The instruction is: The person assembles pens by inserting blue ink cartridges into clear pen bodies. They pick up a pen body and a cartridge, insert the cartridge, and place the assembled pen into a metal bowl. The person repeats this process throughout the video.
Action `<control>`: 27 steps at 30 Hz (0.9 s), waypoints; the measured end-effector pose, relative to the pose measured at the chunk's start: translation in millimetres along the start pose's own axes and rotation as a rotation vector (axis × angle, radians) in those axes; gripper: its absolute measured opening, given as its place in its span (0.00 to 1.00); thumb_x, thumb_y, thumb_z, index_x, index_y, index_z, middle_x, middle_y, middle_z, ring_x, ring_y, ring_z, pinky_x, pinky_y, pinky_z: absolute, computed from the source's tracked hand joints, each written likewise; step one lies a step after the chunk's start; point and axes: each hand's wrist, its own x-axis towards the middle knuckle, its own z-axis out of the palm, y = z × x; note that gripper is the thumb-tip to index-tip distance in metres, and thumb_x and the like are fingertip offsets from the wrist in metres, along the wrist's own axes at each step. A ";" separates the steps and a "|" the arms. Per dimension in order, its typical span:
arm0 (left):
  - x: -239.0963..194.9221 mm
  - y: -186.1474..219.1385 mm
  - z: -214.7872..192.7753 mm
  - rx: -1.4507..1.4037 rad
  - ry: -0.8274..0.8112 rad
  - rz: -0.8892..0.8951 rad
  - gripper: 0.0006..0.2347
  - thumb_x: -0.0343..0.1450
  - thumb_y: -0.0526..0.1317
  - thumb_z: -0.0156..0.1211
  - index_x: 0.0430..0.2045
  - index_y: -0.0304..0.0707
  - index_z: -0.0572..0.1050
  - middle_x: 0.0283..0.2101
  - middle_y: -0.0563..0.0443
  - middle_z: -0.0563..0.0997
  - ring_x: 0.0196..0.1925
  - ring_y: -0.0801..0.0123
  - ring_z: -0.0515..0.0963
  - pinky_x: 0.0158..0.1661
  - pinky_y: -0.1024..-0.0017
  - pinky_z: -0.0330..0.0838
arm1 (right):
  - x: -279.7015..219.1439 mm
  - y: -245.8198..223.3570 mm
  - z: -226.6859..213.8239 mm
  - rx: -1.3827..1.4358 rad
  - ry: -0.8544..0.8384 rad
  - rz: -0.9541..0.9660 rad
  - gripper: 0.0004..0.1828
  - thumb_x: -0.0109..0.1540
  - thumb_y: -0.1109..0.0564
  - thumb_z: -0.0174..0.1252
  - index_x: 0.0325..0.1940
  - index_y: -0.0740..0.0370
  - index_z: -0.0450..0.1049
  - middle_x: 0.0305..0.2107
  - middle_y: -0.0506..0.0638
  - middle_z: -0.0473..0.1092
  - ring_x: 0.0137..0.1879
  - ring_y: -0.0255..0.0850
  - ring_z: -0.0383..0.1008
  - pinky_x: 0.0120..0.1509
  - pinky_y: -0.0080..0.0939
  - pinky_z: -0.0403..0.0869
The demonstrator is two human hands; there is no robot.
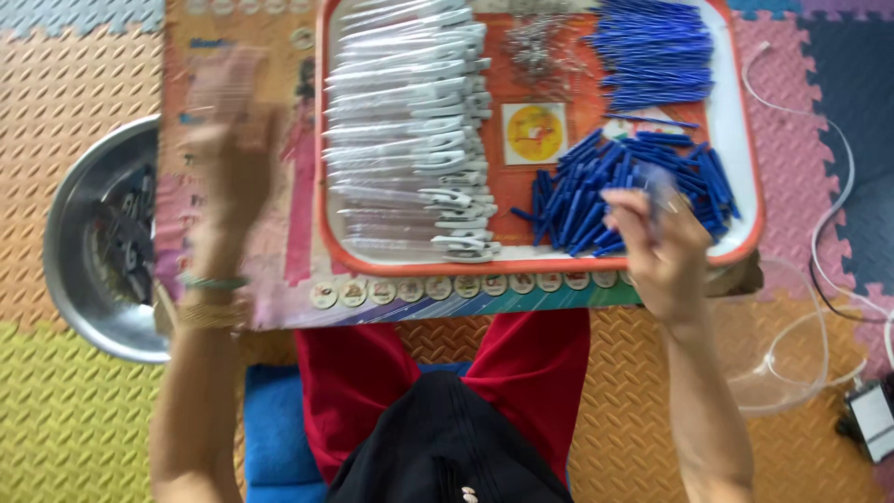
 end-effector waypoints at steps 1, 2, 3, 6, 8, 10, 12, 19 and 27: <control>-16.2 -14.0 -28.2 0.011 0.003 -0.014 0.25 0.92 0.41 0.61 0.83 0.52 0.56 0.84 0.44 0.68 0.23 0.82 0.56 0.24 0.81 0.51 | -13.2 0.6 -2.1 0.009 -0.012 -0.009 0.09 0.80 0.66 0.57 0.60 0.66 0.81 0.50 0.58 0.80 0.47 0.44 0.84 0.58 0.41 0.78; -31.2 -27.5 -55.9 -0.045 0.130 -0.162 0.18 0.90 0.33 0.57 0.76 0.32 0.63 0.76 0.31 0.72 0.47 0.59 0.68 0.47 0.66 0.67 | -26.2 1.6 -4.1 0.026 -0.002 0.065 0.08 0.80 0.65 0.55 0.60 0.66 0.80 0.44 0.56 0.78 0.46 0.43 0.81 0.58 0.41 0.77; -46.4 -39.9 -84.0 -0.100 0.260 -0.306 0.14 0.87 0.25 0.53 0.68 0.13 0.69 0.68 0.17 0.76 0.71 0.35 0.80 0.69 0.51 0.83 | -38.7 2.9 -6.8 0.043 0.007 0.139 0.07 0.81 0.64 0.54 0.59 0.67 0.78 0.39 0.55 0.77 0.45 0.42 0.78 0.57 0.41 0.77; -130.8 -105.4 -102.0 -0.114 0.331 -0.424 0.14 0.89 0.26 0.53 0.70 0.12 0.67 0.68 0.15 0.75 0.69 0.29 0.77 0.68 0.49 0.76 | -76.6 8.1 -9.0 0.065 0.068 0.209 0.10 0.82 0.64 0.51 0.60 0.69 0.78 0.36 0.55 0.77 0.44 0.42 0.78 0.62 0.42 0.75; -236.8 -211.9 -58.1 0.068 0.221 -0.460 0.09 0.85 0.31 0.55 0.57 0.22 0.72 0.56 0.24 0.77 0.56 0.33 0.77 0.55 0.47 0.72 | -102.3 13.5 -6.1 0.175 0.091 0.286 0.09 0.82 0.62 0.51 0.60 0.68 0.76 0.36 0.55 0.75 0.41 0.42 0.78 0.57 0.40 0.76; -297.2 -243.9 -16.8 0.251 0.109 -0.513 0.06 0.81 0.36 0.56 0.45 0.32 0.77 0.43 0.32 0.79 0.42 0.37 0.77 0.43 0.45 0.68 | -126.1 14.0 0.6 0.284 0.095 0.360 0.09 0.82 0.60 0.51 0.60 0.67 0.75 0.36 0.56 0.73 0.39 0.42 0.77 0.52 0.38 0.78; -328.4 -234.6 11.2 -0.105 -0.085 -0.897 0.04 0.83 0.41 0.58 0.49 0.45 0.76 0.42 0.45 0.81 0.41 0.59 0.78 0.40 0.56 0.69 | -147.6 10.4 10.1 0.149 0.021 0.379 0.13 0.81 0.55 0.51 0.59 0.68 0.75 0.30 0.52 0.77 0.43 0.43 0.80 0.65 0.42 0.78; -342.1 -259.8 87.3 0.316 0.104 -0.847 0.40 0.73 0.67 0.66 0.70 0.31 0.69 0.66 0.13 0.69 0.65 0.19 0.70 0.66 0.39 0.63 | -240.5 82.0 70.1 0.086 -0.381 0.805 0.18 0.70 0.52 0.62 0.61 0.52 0.89 0.32 0.52 0.89 0.35 0.38 0.89 0.52 0.36 0.82; -346.6 -280.5 88.2 0.032 -0.265 -1.462 0.54 0.68 0.61 0.72 0.83 0.33 0.41 0.82 0.17 0.44 0.82 0.23 0.48 0.78 0.38 0.46 | -262.8 135.7 92.9 0.027 -0.415 1.032 0.18 0.75 0.52 0.55 0.60 0.62 0.86 0.23 0.64 0.81 0.26 0.54 0.86 0.38 0.45 0.84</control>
